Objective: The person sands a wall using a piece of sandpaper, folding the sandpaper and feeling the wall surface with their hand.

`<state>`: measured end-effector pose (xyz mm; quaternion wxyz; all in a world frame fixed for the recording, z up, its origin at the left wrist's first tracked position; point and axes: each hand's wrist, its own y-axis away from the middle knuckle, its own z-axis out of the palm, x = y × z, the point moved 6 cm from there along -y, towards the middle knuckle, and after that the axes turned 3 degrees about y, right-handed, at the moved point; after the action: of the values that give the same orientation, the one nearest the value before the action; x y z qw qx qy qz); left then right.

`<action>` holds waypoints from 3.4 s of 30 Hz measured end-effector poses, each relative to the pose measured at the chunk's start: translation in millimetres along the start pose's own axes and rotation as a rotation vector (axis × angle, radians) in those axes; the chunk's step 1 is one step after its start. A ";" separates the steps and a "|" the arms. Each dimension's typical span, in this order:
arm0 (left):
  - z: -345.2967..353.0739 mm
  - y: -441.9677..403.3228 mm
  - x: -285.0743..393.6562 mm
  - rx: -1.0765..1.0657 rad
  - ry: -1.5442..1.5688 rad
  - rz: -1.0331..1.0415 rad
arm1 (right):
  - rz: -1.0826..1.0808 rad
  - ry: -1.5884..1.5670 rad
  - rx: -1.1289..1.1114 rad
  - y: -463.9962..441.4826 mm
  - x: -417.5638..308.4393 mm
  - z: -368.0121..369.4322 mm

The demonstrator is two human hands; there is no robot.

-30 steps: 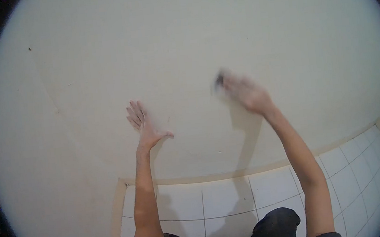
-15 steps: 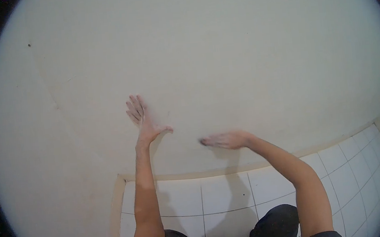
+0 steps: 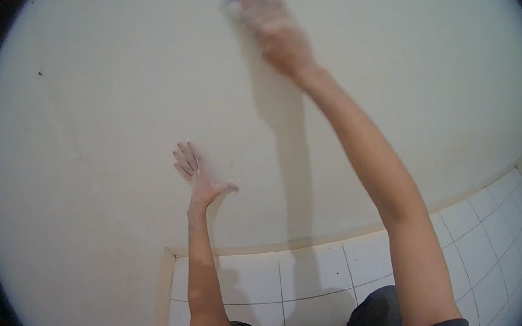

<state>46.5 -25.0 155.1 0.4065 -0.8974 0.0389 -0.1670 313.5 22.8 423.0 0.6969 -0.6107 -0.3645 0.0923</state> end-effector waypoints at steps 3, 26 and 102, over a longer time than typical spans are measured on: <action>-3.5 2.0 4.4 -0.001 0.032 0.003 | -0.288 -0.226 -0.249 61.5 -82.5 39.9; 6.4 -0.4 -6.0 -0.011 -0.004 -0.027 | -0.342 -0.200 -0.412 111.6 -62.9 13.8; 7.9 0.0 1.0 -0.031 -0.025 -0.040 | -0.141 -0.171 -0.503 261.2 -138.5 -10.8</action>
<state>50.0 -19.6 150.5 0.3895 -0.9063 0.0187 -0.1631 303.6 -3.2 128.4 0.4946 -0.7277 -0.4751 0.0012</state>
